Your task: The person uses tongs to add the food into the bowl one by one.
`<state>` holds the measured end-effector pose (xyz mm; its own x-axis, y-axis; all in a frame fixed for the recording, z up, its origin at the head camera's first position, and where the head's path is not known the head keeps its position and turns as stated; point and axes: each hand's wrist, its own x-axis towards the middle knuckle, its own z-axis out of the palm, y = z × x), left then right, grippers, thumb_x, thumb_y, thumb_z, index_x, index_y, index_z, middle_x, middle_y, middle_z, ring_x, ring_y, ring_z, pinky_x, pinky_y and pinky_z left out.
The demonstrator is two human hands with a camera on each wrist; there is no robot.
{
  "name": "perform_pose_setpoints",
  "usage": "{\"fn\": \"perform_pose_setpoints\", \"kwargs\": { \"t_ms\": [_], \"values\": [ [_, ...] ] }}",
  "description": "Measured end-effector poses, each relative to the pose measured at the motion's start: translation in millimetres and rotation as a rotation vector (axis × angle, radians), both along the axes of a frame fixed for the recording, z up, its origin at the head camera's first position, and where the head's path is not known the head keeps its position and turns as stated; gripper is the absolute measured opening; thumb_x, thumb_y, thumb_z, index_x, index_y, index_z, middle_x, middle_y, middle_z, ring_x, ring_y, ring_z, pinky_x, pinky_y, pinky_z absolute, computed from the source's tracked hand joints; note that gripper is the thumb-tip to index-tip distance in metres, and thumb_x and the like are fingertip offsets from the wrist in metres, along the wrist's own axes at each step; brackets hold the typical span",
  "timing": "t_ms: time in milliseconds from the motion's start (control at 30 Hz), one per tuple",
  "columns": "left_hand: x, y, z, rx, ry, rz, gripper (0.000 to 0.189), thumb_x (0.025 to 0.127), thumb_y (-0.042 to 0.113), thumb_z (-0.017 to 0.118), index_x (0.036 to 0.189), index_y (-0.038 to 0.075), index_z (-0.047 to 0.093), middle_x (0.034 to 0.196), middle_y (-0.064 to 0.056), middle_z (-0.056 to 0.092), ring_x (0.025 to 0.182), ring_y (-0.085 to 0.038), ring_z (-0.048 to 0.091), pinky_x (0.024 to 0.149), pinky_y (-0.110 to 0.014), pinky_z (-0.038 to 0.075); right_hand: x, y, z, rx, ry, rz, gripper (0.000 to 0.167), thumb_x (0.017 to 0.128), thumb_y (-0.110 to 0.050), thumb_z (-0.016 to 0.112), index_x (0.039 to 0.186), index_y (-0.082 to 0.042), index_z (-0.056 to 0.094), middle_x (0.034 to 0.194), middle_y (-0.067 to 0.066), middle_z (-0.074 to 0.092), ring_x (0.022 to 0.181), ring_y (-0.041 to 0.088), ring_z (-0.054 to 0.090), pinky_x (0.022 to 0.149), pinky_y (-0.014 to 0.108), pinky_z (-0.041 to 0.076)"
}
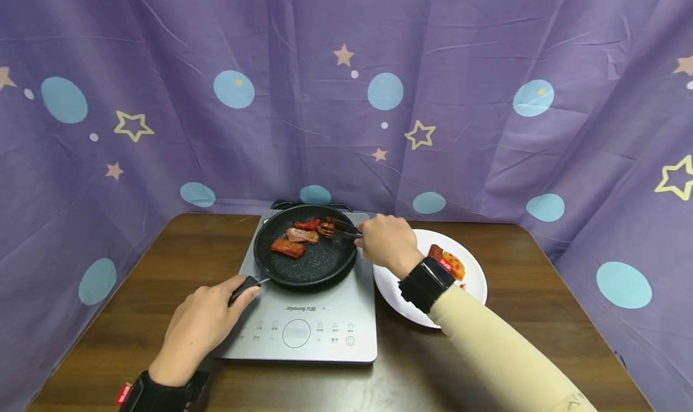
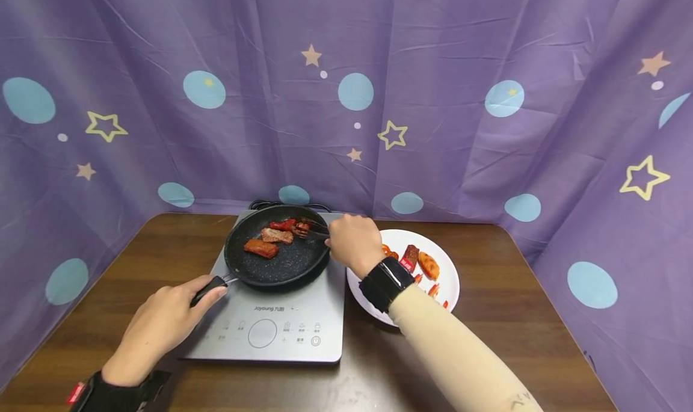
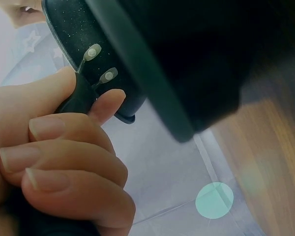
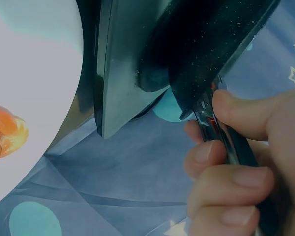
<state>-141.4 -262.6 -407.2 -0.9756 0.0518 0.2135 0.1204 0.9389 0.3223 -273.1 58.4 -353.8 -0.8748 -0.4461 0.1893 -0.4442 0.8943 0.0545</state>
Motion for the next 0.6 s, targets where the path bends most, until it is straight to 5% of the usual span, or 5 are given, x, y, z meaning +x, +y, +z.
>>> {"fn": "perform_pose_setpoints", "kwargs": {
  "t_ms": [600],
  "values": [
    [0.1,0.3,1.5,-0.005,-0.010,0.004,0.057,0.105,0.052,0.065,0.134,0.003,0.072,0.113,-0.028,0.076,0.087,-0.046,0.076,0.055,-0.053,0.054,0.0,0.8,-2.1,0.010,0.012,-0.001,0.025,0.100,-0.042,0.074,0.107,-0.019,0.079,0.092,0.009,0.077,0.080,0.034,0.075,0.064,0.052,0.059]
  ]
}}
